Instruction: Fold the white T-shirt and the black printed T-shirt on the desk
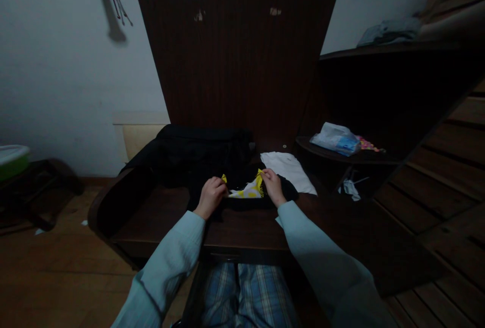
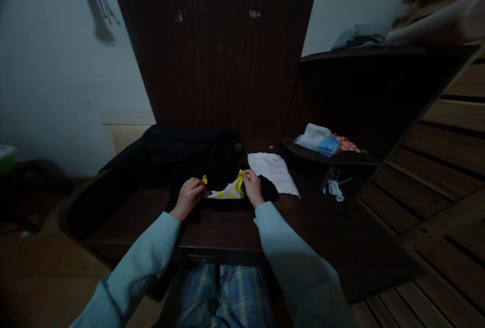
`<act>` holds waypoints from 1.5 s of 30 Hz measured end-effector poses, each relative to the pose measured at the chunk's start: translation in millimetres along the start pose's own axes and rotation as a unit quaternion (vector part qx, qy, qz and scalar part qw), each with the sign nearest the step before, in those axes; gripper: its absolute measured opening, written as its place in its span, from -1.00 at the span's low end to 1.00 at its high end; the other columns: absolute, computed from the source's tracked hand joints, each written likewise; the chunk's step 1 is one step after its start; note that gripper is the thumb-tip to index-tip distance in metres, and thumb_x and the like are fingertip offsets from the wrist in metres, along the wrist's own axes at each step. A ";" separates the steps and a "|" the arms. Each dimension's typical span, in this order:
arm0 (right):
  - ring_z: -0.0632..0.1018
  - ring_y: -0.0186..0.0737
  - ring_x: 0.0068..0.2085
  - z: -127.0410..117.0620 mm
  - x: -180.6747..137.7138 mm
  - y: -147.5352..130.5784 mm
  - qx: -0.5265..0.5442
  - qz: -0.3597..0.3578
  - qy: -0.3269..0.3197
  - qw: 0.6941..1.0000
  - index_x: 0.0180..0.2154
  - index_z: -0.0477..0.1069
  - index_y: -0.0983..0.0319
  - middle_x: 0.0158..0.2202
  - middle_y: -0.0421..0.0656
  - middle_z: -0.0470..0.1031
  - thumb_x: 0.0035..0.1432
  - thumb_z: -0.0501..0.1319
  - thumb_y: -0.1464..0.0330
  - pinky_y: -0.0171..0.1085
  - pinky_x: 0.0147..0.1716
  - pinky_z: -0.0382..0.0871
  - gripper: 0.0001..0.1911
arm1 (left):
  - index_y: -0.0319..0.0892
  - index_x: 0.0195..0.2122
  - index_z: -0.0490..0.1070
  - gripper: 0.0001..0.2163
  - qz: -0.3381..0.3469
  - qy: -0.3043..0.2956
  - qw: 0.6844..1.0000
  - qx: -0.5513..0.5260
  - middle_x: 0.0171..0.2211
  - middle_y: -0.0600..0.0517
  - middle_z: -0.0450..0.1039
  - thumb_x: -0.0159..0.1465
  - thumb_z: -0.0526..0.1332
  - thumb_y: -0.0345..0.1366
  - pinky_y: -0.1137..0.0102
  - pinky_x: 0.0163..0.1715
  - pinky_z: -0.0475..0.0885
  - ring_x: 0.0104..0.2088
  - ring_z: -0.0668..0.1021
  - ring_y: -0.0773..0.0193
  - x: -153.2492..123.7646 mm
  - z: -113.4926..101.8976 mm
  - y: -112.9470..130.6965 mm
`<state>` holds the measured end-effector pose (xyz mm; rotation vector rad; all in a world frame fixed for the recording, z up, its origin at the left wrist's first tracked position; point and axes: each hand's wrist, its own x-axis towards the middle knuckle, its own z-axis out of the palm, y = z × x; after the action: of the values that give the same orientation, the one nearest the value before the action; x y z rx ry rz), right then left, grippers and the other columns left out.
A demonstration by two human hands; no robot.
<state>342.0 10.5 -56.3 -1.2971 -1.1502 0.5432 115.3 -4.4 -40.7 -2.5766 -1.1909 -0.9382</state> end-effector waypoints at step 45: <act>0.39 -0.22 -0.29 -40.9 5.6 -14.6 0.018 -0.072 0.387 0.919 -0.32 0.23 0.23 -0.37 -0.15 0.33 0.06 -0.02 0.18 -0.23 -0.23 0.26 -0.73 | -0.18 -0.35 0.37 -0.85 -0.304 0.162 0.939 0.004 -0.37 -0.02 0.44 0.13 0.06 -0.29 0.41 -0.31 0.32 -0.33 0.49 0.23 -0.9 -12.0 -15.9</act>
<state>376.2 -7.1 -35.4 -1.2108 -0.5553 -0.0785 97.5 1.2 -33.6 -1.9409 -1.9053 -1.3889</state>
